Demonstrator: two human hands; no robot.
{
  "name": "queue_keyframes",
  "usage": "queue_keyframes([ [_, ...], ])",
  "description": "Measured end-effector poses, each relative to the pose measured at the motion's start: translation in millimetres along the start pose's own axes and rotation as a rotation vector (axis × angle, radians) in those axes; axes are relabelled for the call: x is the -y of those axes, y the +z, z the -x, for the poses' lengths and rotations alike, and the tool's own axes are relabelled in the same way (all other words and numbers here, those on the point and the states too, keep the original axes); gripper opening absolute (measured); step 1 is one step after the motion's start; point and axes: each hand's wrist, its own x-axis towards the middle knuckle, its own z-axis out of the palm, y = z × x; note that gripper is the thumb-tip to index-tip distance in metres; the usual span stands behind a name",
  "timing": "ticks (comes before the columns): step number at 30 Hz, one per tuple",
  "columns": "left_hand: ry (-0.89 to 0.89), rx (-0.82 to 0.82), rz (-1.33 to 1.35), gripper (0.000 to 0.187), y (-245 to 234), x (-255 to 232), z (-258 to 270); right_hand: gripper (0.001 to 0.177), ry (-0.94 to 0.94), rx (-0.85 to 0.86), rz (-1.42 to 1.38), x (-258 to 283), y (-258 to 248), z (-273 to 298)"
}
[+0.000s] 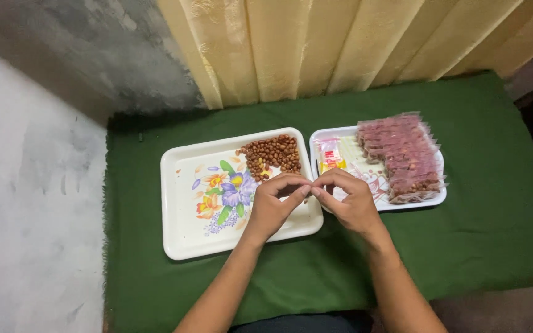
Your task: Packaging peanuts into small plastic bags by hand and using a small spoon.
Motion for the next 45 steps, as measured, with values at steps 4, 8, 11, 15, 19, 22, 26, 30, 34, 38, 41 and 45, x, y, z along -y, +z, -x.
queue_keyframes([
  [4,0.003,0.027,-0.003,0.015,9,-4,-6,0.004,-0.016,0.0,0.007,3,-14,-2],
  [8,0.005,0.055,-0.008,0.015,25,-1,-18,0.006,-0.068,0.014,0.098,5,-38,-7],
  [11,0.019,0.08,-0.032,0.02,42,1,-27,0.011,-0.104,0.046,0.208,2,-64,-10],
  [15,0.07,0.184,-0.159,0.038,60,12,-50,0.01,-0.185,0.069,0.459,4,-97,-25],
  [19,0.093,0.211,-0.221,0.044,85,41,-74,0.009,-0.187,0.137,0.649,-21,-120,-35],
  [22,0.048,0.188,-0.415,0.039,102,49,-86,0.013,-0.065,0.183,0.946,-62,-132,-40],
  [26,0.066,0.14,-0.573,0.031,112,52,-87,0.012,-0.036,0.221,1.06,-87,-135,-45],
  [30,0.122,0.034,-0.744,0.023,111,68,-86,0.016,-0.003,0.217,1.135,-113,-134,-42],
  [34,0.117,0.067,-0.864,0.021,114,84,-86,0.02,0.021,0.178,1.215,-120,-128,-41],
  [38,0.057,0.146,-0.991,0.019,122,86,-92,0.018,0.034,0.132,1.281,-120,-123,-40],
  [41,0.037,0.17,-1.036,0.019,130,83,-95,0.015,-0.008,0.1,1.339,-113,-119,-40],
  [45,0.041,0.2,-1.119,0.027,140,96,-101,0.008,-0.064,0.055,1.403,-106,-116,-40],
])
